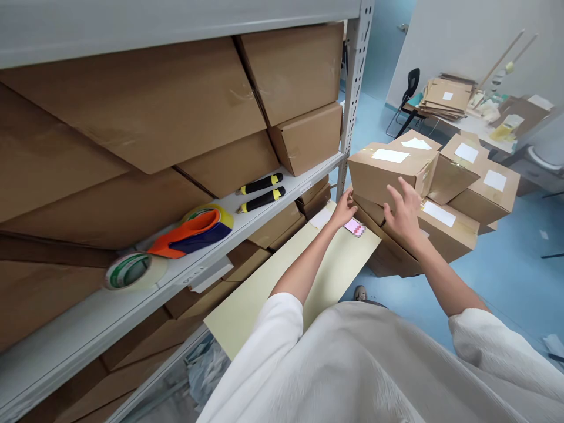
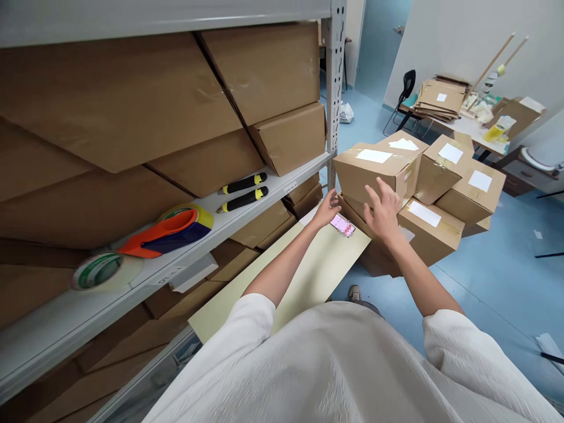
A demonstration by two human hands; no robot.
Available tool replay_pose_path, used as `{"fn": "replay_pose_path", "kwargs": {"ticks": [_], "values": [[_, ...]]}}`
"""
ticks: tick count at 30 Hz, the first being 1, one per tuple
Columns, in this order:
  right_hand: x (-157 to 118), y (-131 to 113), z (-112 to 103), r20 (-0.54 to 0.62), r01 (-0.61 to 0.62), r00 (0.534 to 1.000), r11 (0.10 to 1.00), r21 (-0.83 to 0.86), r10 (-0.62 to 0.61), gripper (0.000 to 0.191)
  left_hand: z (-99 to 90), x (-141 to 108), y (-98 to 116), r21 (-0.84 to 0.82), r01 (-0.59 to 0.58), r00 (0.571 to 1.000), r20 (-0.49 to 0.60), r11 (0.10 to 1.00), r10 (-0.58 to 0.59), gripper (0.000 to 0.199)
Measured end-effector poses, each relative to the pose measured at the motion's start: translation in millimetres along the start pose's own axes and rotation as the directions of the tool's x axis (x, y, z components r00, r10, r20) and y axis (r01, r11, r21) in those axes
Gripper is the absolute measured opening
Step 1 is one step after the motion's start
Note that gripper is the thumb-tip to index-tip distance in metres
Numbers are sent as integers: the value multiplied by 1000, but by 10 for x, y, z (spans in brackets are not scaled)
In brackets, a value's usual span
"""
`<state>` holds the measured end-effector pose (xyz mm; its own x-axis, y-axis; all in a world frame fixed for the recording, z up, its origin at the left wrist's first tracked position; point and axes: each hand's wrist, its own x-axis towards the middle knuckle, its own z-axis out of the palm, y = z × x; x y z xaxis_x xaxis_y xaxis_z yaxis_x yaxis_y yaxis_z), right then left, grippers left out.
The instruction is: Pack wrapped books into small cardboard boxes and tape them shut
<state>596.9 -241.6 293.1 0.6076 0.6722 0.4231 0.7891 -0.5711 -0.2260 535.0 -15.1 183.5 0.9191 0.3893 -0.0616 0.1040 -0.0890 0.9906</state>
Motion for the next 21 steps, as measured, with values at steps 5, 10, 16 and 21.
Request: {"fn": "replay_pose_path", "kwargs": {"ticks": [5, 10, 16, 21], "values": [[-253, -169, 462, 162, 71, 983, 995, 75, -82, 70, -229, -384, -316, 74, 80, 992, -101, 994, -73, 81], [-456, -191, 1075, 333, 121, 929, 984, 131, -159, 60, -418, -857, -653, 127, 146, 974, -193, 981, -120, 74], [-674, -242, 1640, 572, 124, 802, 984, 124, -173, 75, -606, -1515, -963, 124, 287, 924, -298, 950, -240, 68], [-745, -261, 1906, 662, 257, 690, 954, 152, -292, 73, -611, -2001, -1170, 93, 374, 854, -422, 923, -304, 62]]}}
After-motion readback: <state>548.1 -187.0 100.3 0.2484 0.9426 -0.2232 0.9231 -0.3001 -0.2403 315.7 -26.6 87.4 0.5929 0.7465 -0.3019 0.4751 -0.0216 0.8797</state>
